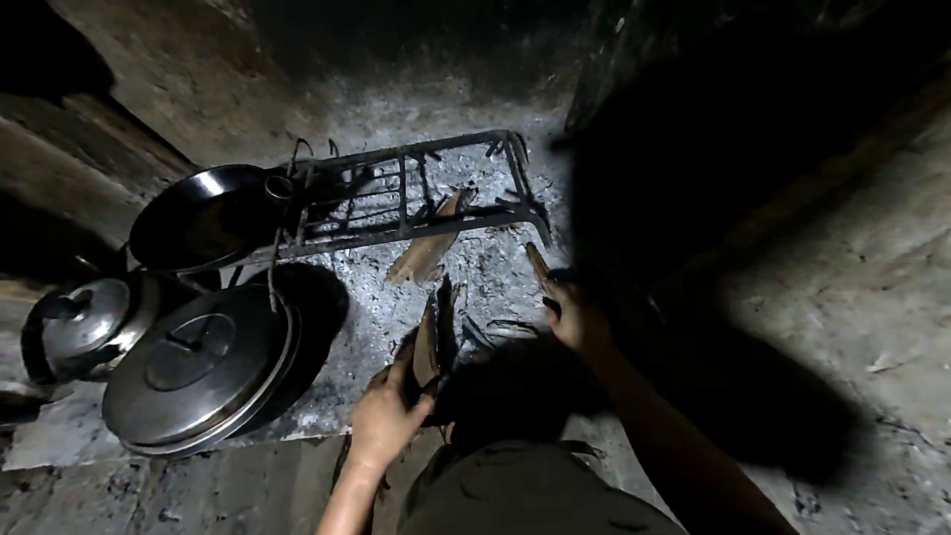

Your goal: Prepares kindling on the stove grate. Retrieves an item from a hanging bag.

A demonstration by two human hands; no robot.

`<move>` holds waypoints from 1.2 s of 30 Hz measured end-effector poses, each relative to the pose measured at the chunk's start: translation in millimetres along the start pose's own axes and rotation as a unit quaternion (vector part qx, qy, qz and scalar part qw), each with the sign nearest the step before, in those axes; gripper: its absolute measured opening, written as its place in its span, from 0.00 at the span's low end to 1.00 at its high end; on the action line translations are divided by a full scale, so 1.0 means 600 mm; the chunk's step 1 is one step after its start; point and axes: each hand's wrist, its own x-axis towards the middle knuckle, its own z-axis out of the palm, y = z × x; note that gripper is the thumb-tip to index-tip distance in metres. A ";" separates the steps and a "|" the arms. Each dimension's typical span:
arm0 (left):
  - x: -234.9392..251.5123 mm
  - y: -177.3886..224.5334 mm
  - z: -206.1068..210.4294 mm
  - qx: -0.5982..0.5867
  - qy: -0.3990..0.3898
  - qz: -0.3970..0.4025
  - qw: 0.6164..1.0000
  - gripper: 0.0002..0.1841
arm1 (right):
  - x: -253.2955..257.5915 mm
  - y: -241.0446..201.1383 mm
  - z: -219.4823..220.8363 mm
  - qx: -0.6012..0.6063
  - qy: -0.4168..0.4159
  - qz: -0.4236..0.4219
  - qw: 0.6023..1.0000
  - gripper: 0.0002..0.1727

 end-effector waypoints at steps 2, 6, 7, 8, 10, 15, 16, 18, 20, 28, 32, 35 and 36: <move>-0.004 0.000 0.000 -0.007 0.010 0.006 1.000 0.40 | 0.029 0.010 0.001 -0.011 -0.012 0.052 0.999 0.31; -0.019 -0.015 -0.003 -0.025 0.019 -0.003 1.000 0.40 | 0.042 -0.009 -0.008 -0.016 -0.050 0.098 0.994 0.30; -0.024 -0.021 -0.002 -0.025 0.020 -0.008 0.999 0.41 | 0.041 -0.014 -0.013 -0.018 -0.066 0.115 0.991 0.30; -0.030 -0.028 -0.001 -0.026 0.022 -0.015 0.999 0.41 | 0.039 -0.017 -0.017 -0.022 -0.078 0.132 0.988 0.32; -0.044 -0.043 0.000 -0.030 0.028 -0.025 0.999 0.41 | 0.032 -0.016 -0.024 -0.026 -0.079 0.154 0.985 0.33; -0.082 -0.073 0.000 -0.043 0.058 -0.045 0.996 0.42 | 0.015 -0.053 -0.034 -0.022 -0.061 0.091 0.994 0.32; -0.086 -0.078 0.001 -0.040 0.063 -0.045 0.996 0.42 | 0.021 -0.071 -0.026 -0.007 -0.050 0.070 0.996 0.31; -0.092 -0.084 0.002 -0.035 0.066 -0.051 0.996 0.42 | 0.046 -0.103 -0.002 0.013 -0.019 0.020 1.000 0.29; -0.097 -0.084 -0.006 -0.038 0.066 -0.065 0.995 0.42 | 0.083 -0.127 0.021 0.003 0.001 -0.014 1.000 0.28; -0.126 -0.094 -0.015 -0.047 0.065 -0.098 0.992 0.43 | 0.216 -0.177 0.042 -0.060 0.017 -0.033 0.998 0.22; -0.145 -0.109 -0.010 -0.059 0.059 -0.116 0.990 0.43 | 0.234 -0.179 0.060 -0.086 0.032 -0.037 0.995 0.22; -0.152 -0.119 -0.014 -0.064 0.069 -0.122 0.988 0.42 | 0.229 -0.181 0.054 -0.080 0.015 -0.026 0.996 0.23; -0.152 -0.120 -0.016 -0.065 0.075 -0.123 0.987 0.42 | 0.227 -0.178 0.054 -0.074 0.018 -0.027 0.997 0.22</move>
